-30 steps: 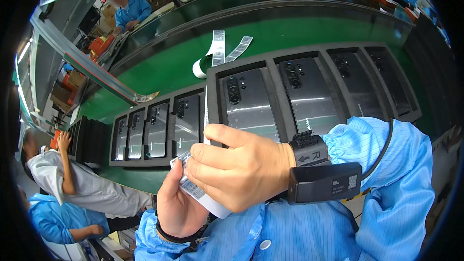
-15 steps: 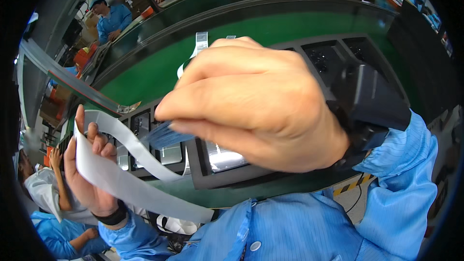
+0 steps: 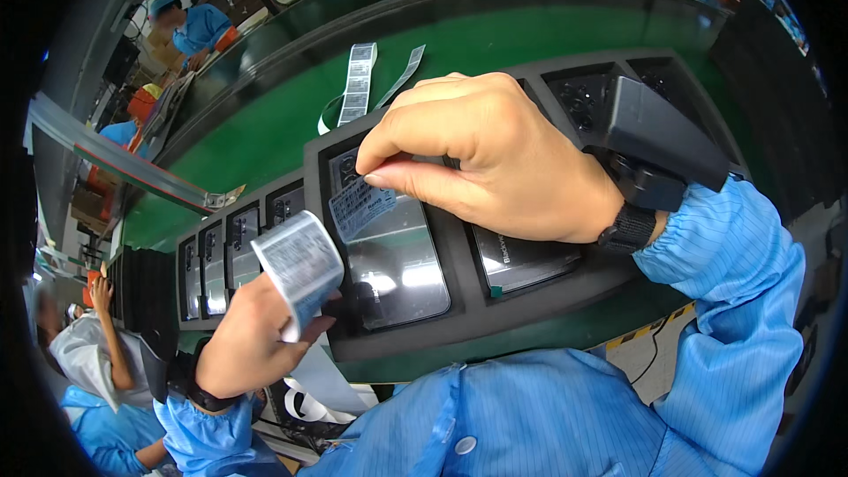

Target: Applying regulatory labels and protective films to the back panels of mobile phones on an assembly line.

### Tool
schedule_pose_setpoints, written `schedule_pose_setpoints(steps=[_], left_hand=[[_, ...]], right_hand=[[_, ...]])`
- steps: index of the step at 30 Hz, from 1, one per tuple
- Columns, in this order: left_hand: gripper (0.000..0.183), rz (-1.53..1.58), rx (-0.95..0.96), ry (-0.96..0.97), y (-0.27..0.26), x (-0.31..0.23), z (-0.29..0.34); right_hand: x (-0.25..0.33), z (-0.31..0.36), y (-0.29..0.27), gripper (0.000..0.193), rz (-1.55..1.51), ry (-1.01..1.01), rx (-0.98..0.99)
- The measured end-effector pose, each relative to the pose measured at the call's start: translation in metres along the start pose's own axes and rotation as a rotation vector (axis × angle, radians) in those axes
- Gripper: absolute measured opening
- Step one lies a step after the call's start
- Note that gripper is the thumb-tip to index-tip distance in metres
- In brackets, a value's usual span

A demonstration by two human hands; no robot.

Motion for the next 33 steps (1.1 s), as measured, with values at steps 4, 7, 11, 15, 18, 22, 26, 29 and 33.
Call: schedule_pose_setpoints(steps=[4,7,11,15,18,22,26,29,33], left_hand=[[0.029,-0.146,0.157,0.126,0.02,-0.003,-0.005],[0.035,-0.256,0.384,0.145,0.038,-0.006,-0.011],[0.025,-0.358,0.357,0.33,0.037,-0.029,-0.015],[0.039,-0.526,0.579,0.256,0.046,-0.036,-0.019],[0.038,-0.42,0.376,0.35,0.041,-0.046,-0.018],[0.036,-0.412,0.352,0.404,0.039,-0.047,-0.011],[0.036,-0.332,0.343,0.459,0.036,-0.041,-0.011],[0.036,-0.343,0.27,0.495,0.039,-0.037,-0.019],[0.057,-0.408,0.027,0.362,0.045,-0.001,-0.04]], right_hand=[[-0.021,0.016,0.0,0.008,-0.145,0.192,-0.089],[-0.028,0.02,-0.002,0.008,-0.167,0.253,-0.109],[-0.035,0.025,-0.006,0.01,-0.193,0.285,-0.167],[-0.044,0.031,-0.003,0.011,-0.206,0.325,-0.162],[-0.049,0.039,-0.003,0.011,-0.273,0.413,-0.195],[-0.064,0.047,0.005,0.012,-0.489,0.552,-0.301],[-0.071,0.052,0.015,0.013,-0.666,0.664,-0.322],[-0.076,0.066,0.026,0.015,-0.769,0.877,-0.28],[-0.087,0.08,0.032,0.02,-0.853,1.051,-0.344]])
Point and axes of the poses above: each hand's wrist, its own z-axis away from the middle knuckle, its own y-axis out of the palm, x = y × z, the point moved 8 cm from there along -z, towards the middle knuckle, and after that the axes turned 14 degrees about -y, right-handed, at the moved point
